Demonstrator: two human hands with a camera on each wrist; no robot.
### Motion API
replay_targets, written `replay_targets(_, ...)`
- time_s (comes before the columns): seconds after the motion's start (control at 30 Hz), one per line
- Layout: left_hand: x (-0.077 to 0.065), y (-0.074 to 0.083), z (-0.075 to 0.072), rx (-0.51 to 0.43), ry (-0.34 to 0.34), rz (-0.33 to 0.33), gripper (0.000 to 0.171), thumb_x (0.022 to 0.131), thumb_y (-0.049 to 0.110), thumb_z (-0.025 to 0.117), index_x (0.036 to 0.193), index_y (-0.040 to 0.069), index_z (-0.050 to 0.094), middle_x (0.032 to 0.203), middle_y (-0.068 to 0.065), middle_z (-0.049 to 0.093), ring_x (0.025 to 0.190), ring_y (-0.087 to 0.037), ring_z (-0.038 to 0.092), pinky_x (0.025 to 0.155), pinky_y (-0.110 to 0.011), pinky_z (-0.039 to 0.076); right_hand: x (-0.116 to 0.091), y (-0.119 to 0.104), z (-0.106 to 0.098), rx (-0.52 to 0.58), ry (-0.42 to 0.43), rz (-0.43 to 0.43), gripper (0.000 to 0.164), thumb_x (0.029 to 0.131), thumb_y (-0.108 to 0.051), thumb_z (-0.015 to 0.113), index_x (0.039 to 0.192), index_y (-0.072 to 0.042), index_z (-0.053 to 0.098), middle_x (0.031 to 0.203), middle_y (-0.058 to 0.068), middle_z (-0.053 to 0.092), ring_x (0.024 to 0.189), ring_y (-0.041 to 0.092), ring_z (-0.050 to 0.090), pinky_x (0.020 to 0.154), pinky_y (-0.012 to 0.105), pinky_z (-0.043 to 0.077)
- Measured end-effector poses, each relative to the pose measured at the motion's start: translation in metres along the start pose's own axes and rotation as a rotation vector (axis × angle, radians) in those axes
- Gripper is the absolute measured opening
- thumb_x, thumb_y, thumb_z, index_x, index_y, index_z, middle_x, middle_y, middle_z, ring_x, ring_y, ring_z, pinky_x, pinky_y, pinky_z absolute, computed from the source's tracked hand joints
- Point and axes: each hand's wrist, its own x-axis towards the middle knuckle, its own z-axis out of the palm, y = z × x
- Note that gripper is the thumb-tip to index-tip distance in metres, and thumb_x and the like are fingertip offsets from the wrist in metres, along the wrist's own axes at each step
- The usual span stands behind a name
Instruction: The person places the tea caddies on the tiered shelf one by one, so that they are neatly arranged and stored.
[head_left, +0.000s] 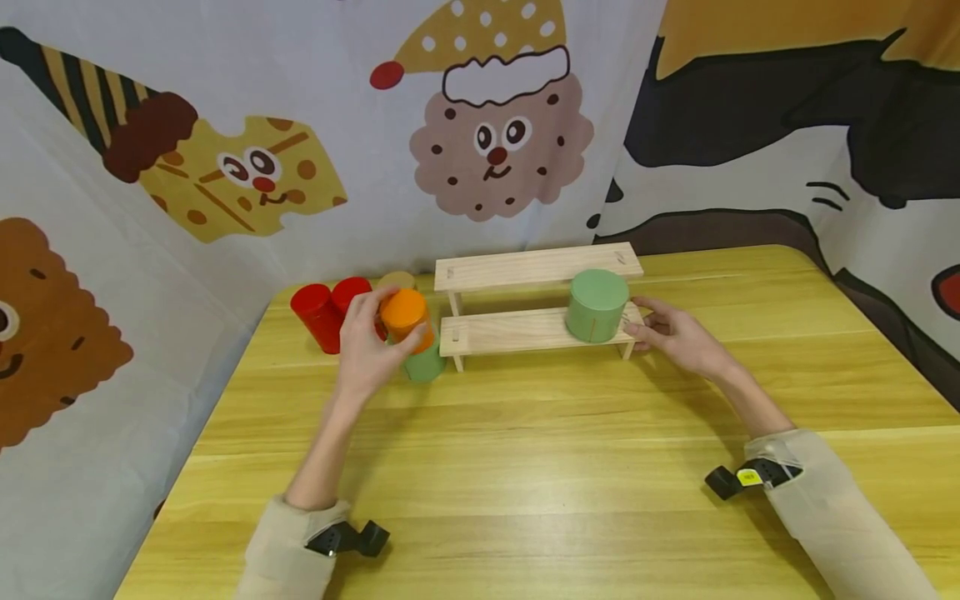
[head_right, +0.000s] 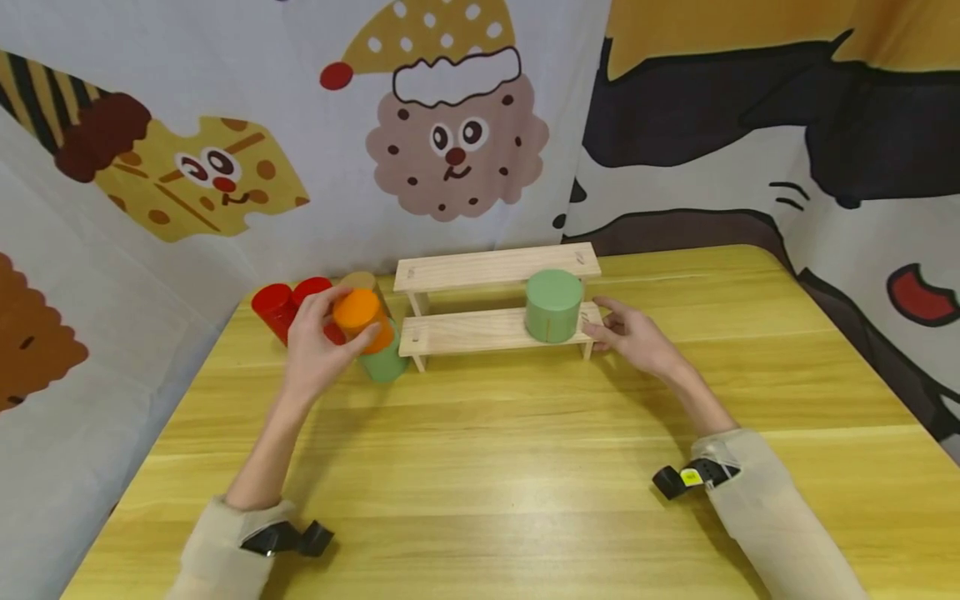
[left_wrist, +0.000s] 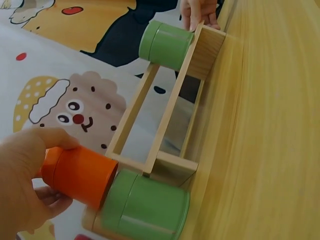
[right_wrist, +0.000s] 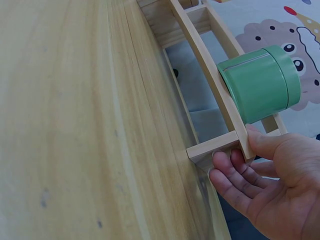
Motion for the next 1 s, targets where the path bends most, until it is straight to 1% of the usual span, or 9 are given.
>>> replay_targets(0.1, 0.000, 0.002, 0.005, -0.021, -0.020, -0.007, 0.057, 0.080, 0.012, 0.084, 0.130, -0.001, 0.059, 0.118, -0.021, 0.055, 0.095, -0.031, 0.051, 0.078, -0.046, 0.048, 0.000, 0.000, 0.000, -0.002, 0.002, -0.002, 0.068, 0.105, -0.024, 0.057, 0.155, 0.009, 0.023, 0.110, 0.025, 0.063, 0.091, 0.032, 0.069, 0.084, 0.035, 0.057)
replay_targets(0.23, 0.000, 0.004, 0.011, -0.039, -0.034, -0.011, 0.058, 0.081, 0.012, 0.085, 0.131, 0.000, 0.059, 0.121, -0.020, 0.055, 0.102, -0.032, 0.053, 0.087, -0.048, 0.051, 0.000, -0.001, 0.000, -0.004, 0.002, -0.005, 0.069, 0.105, -0.024, 0.057, 0.155, 0.009, 0.023, 0.110, 0.024, 0.063, 0.091, 0.032, 0.069, 0.084, 0.035, 0.056)
replay_targets(0.33, 0.001, 0.004, 0.016, -0.042, -0.031, -0.002, 0.057, 0.080, 0.012, 0.084, 0.130, 0.000, 0.059, 0.122, -0.020, 0.055, 0.104, -0.033, 0.055, 0.090, -0.051, 0.051, 0.000, -0.001, 0.000, -0.002, 0.002, -0.003, 0.069, 0.105, -0.025, 0.057, 0.155, 0.008, 0.023, 0.110, 0.024, 0.063, 0.091, 0.032, 0.069, 0.084, 0.035, 0.056)
replay_targets(0.43, 0.003, 0.006, 0.021, -0.048, -0.030, 0.011, 0.056, 0.080, 0.013, 0.084, 0.129, -0.001, 0.059, 0.122, -0.021, 0.056, 0.104, -0.034, 0.055, 0.090, -0.053, 0.051, 0.000, -0.001, 0.000, 0.001, 0.002, 0.001, 0.069, 0.105, -0.025, 0.057, 0.156, 0.008, 0.023, 0.110, 0.024, 0.063, 0.091, 0.032, 0.069, 0.084, 0.035, 0.056)
replay_targets(0.6, 0.004, 0.012, 0.028, -0.065, -0.046, 0.021, 0.057, 0.081, 0.013, 0.084, 0.130, -0.001, 0.059, 0.124, -0.022, 0.055, 0.104, -0.035, 0.055, 0.089, -0.053, 0.051, 0.000, -0.001, 0.000, 0.003, 0.001, 0.004, 0.070, 0.105, -0.026, 0.057, 0.156, 0.008, 0.023, 0.111, 0.024, 0.063, 0.091, 0.032, 0.069, 0.084, 0.035, 0.056)
replay_targets(0.83, 0.007, 0.022, 0.042, -0.087, -0.083, 0.005, 0.059, 0.083, 0.016, 0.082, 0.134, 0.000, 0.058, 0.124, -0.021, 0.054, 0.105, -0.035, 0.055, 0.091, -0.055, 0.050, 0.000, -0.001, 0.000, 0.010, 0.001, 0.005, 0.070, 0.105, -0.026, 0.057, 0.156, 0.007, 0.023, 0.111, 0.024, 0.063, 0.090, 0.031, 0.069, 0.084, 0.036, 0.056)
replay_targets(1.0, 0.009, 0.029, 0.054, -0.094, -0.112, 0.004, 0.059, 0.083, 0.017, 0.082, 0.135, 0.001, 0.057, 0.126, -0.020, 0.054, 0.107, -0.033, 0.056, 0.091, -0.052, 0.051, 0.000, -0.001, 0.000, 0.008, -0.003, 0.000, 0.070, 0.105, -0.025, 0.058, 0.156, 0.008, 0.023, 0.111, 0.024, 0.063, 0.091, 0.031, 0.069, 0.083, 0.036, 0.057)
